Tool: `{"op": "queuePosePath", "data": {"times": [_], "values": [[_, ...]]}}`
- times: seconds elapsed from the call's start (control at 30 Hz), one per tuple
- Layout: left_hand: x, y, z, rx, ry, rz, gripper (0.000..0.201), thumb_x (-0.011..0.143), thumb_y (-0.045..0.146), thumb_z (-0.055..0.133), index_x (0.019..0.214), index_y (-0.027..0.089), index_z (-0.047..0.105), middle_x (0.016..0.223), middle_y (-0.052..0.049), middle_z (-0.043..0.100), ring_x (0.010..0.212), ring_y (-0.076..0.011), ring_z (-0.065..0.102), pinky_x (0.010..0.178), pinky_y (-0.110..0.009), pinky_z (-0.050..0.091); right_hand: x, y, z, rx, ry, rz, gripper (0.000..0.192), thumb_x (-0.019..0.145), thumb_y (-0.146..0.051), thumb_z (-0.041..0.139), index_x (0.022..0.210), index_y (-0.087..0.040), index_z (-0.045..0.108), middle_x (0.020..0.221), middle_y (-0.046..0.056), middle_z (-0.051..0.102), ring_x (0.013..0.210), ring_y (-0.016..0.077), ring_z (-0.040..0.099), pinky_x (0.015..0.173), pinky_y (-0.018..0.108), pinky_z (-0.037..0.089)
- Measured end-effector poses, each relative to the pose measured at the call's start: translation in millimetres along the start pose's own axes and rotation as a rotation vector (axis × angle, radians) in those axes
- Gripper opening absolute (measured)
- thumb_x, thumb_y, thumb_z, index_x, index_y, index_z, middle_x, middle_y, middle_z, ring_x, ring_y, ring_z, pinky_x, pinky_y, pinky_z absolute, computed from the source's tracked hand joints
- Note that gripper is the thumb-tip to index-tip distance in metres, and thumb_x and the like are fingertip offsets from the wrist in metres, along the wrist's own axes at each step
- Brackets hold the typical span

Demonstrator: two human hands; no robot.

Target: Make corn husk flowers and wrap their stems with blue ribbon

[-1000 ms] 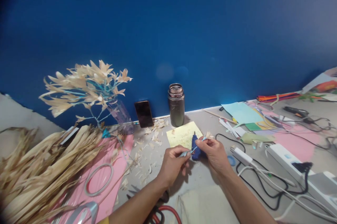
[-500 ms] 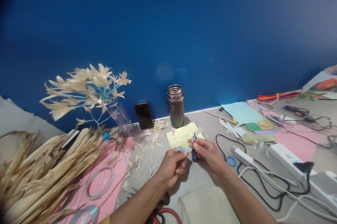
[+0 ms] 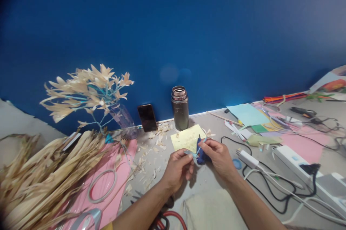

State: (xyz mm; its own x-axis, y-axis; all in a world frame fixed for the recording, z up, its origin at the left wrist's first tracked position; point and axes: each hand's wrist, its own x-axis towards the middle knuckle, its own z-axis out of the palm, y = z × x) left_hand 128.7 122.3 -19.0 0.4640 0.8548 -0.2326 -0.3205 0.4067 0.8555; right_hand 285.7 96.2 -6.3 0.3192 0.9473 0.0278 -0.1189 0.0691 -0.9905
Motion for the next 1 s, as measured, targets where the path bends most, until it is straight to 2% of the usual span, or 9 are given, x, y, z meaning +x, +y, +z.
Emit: {"op": "queuePosePath", "data": {"times": [0.07,0.17,0.3,0.47,0.6,0.77,0.9,1.0], "values": [[0,-1,0.8,-0.012,0.023,0.032,0.033,0.067,0.043,0.078,0.069,0.014,0.062,0.055,-0.001,0.061,0.038,-0.0087,0.048,0.035,-0.02,0.035,-1,-3,0,-0.062,-0.002,-0.048,0.038,0.075,-0.054,0.078,0.068,-0.017,0.073,0.073,0.003,0.067,0.067,0.0162,0.056,0.063,0.027,0.046],[0,-1,2.6,-0.036,0.071,0.11,0.025,0.068,0.033,0.078,0.071,0.012,0.065,0.065,-0.004,0.068,0.049,-0.0099,0.057,0.048,-0.022,0.044,-2,-6,1,-0.161,-0.007,-0.112,0.041,0.076,-0.058,0.075,0.07,-0.017,0.073,0.077,0.004,0.068,0.072,0.0185,0.059,0.069,0.029,0.048],[1,1,3.0,-0.132,0.135,0.115,0.024,0.06,0.019,0.079,0.075,0.016,0.061,0.058,0.003,0.061,0.052,-0.0092,0.057,0.055,-0.021,0.043,-3,-6,2,-0.247,-0.022,-0.147,0.045,0.079,-0.061,0.07,0.067,-0.018,0.071,0.075,0.005,0.068,0.07,0.0193,0.059,0.07,0.03,0.049],[2,9,-2.7,0.02,0.039,0.039,0.036,0.06,0.017,0.075,0.096,0.012,0.07,0.062,0.002,0.061,0.049,-0.008,0.052,0.054,-0.022,0.041,-2,-6,0,-0.309,-0.04,-0.195,0.042,0.083,-0.056,0.067,0.066,-0.018,0.07,0.078,0.005,0.068,0.073,0.0196,0.06,0.072,0.03,0.047],[3,18,-8.0,0.165,-0.03,-0.029,0.028,0.061,0.02,0.073,0.087,0.009,0.072,0.056,0.001,0.058,0.049,-0.0088,0.049,0.053,-0.024,0.042,-1,-6,-2,-0.366,-0.058,-0.23,0.039,0.085,-0.052,0.066,0.067,-0.018,0.069,0.078,0.005,0.068,0.074,0.0198,0.06,0.072,0.03,0.046],[2,19,-9.8,0.17,-0.006,-0.088,0.025,0.061,0.032,0.078,0.073,0.014,0.064,0.057,0.0,0.057,0.051,-0.0109,0.05,0.051,-0.025,0.044,0,-4,-4,-0.375,-0.06,-0.2,0.037,0.085,-0.05,0.066,0.065,-0.019,0.07,0.079,0.006,0.069,0.078,0.022,0.062,0.072,0.031,0.047],[-1,14,-6.6,0.262,0.059,-0.005,0.024,0.072,0.038,0.071,0.074,0.017,0.058,0.054,0.002,0.055,0.048,-0.0092,0.045,0.046,-0.021,0.034,0,-4,-4,-0.363,-0.007,-0.164,0.037,0.082,-0.051,0.069,0.066,-0.018,0.072,0.075,0.005,0.069,0.073,0.0212,0.061,0.072,0.032,0.048],[-4,13,-4.8,0.326,0.068,0.036,0.021,0.073,0.035,0.069,0.073,0.018,0.055,0.051,0.006,0.049,0.046,-0.0072,0.038,0.045,-0.019,0.029,-2,-8,-1,-0.29,0.008,-0.082,0.041,0.078,-0.056,0.071,0.063,-0.018,0.071,0.066,0.003,0.065,0.063,0.018,0.057,0.062,0.03,0.047]]}}
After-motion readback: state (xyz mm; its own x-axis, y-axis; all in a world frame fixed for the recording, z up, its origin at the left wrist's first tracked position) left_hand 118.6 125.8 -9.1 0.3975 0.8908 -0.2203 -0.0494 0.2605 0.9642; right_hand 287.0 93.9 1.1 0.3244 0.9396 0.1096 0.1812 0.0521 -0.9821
